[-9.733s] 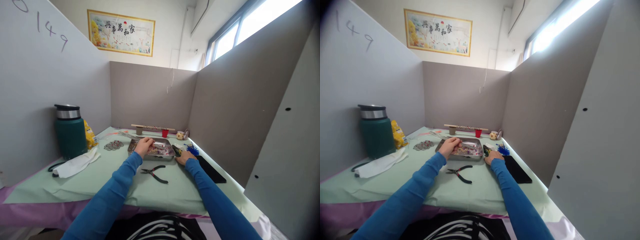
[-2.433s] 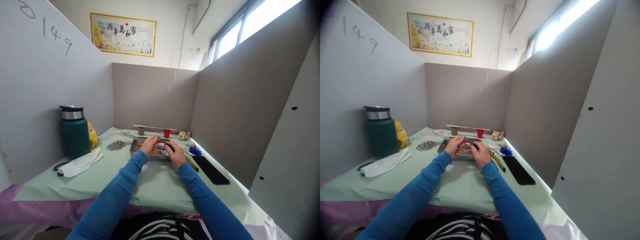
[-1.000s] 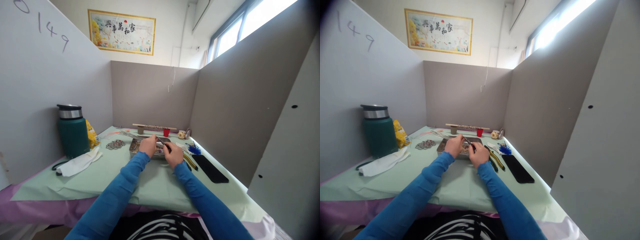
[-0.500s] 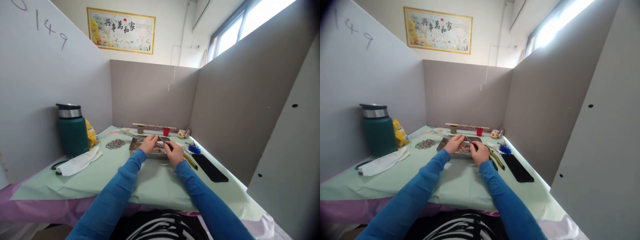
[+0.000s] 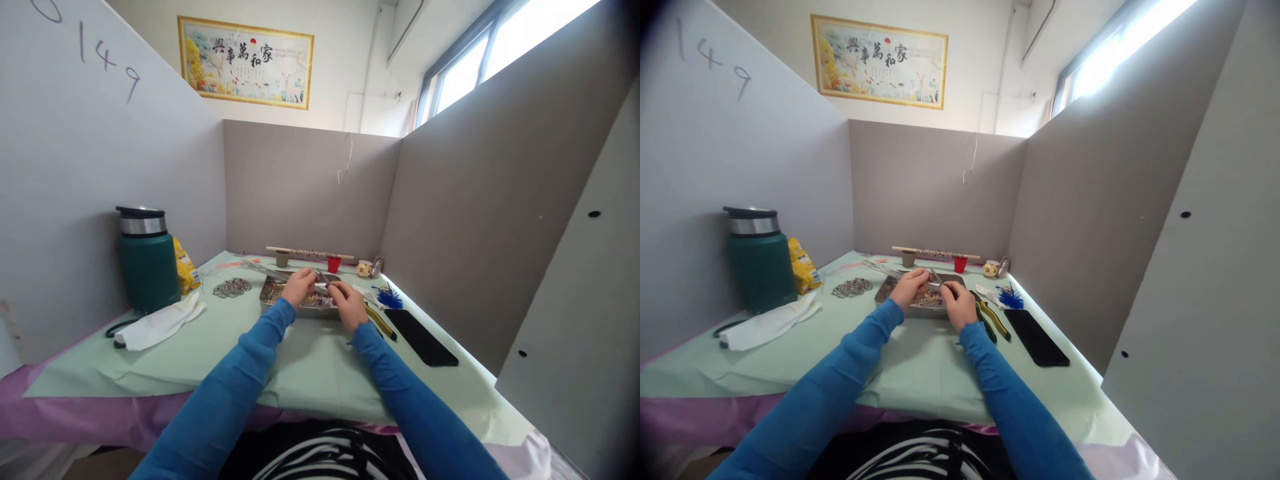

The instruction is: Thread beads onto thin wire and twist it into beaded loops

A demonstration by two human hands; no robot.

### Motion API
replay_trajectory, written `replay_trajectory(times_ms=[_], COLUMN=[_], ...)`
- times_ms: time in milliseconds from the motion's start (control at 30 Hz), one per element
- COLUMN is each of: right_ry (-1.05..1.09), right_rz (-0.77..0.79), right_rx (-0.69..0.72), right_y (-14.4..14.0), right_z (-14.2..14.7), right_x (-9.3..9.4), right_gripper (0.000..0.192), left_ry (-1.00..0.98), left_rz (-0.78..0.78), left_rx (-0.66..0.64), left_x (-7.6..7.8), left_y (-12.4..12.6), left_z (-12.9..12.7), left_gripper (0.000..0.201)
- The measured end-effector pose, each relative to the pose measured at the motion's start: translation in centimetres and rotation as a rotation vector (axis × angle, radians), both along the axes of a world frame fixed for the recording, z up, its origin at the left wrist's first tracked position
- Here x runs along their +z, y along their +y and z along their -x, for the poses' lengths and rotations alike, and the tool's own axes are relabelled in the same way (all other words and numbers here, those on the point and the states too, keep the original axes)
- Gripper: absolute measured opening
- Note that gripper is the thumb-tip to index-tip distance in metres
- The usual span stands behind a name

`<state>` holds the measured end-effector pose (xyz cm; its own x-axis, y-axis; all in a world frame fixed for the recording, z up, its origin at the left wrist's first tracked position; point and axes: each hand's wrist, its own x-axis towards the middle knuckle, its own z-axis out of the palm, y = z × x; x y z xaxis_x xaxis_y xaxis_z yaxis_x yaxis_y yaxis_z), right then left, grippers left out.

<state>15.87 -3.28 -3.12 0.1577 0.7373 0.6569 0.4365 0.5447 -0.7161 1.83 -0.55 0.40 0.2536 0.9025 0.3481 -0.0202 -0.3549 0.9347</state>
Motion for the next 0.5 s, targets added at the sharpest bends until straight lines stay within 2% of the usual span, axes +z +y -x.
replay_trajectory(times_ms=[100, 233, 333, 500], right_ry=[0.025, -0.037, -0.110, -0.212], right_rz=[-0.001, 0.009, -0.034, -0.170], right_rx=[0.039, 0.101, 0.113, 0.035], right_y=[0.2, 0.1, -0.2, -0.7], right_z=[-0.6, -1.1, -1.0, -0.6], right_x=[0.0, 0.0, 0.1, 0.4], right_gripper=[0.033, 0.031, 0.029, 0.025], left_ry=[-0.184, -0.295, -0.335, -0.347], left_rz=[0.173, 0.275, 0.317, 0.366], left_rx=[-0.240, -0.422, -0.491, -0.521], left_x=[0.4, 0.5, 0.4, 0.3], left_y=[-0.1, 0.0, 0.2, 0.4], left_z=[0.6, 1.1, 1.3, 1.4], left_gripper=[0.012, 0.014, 0.015, 0.017])
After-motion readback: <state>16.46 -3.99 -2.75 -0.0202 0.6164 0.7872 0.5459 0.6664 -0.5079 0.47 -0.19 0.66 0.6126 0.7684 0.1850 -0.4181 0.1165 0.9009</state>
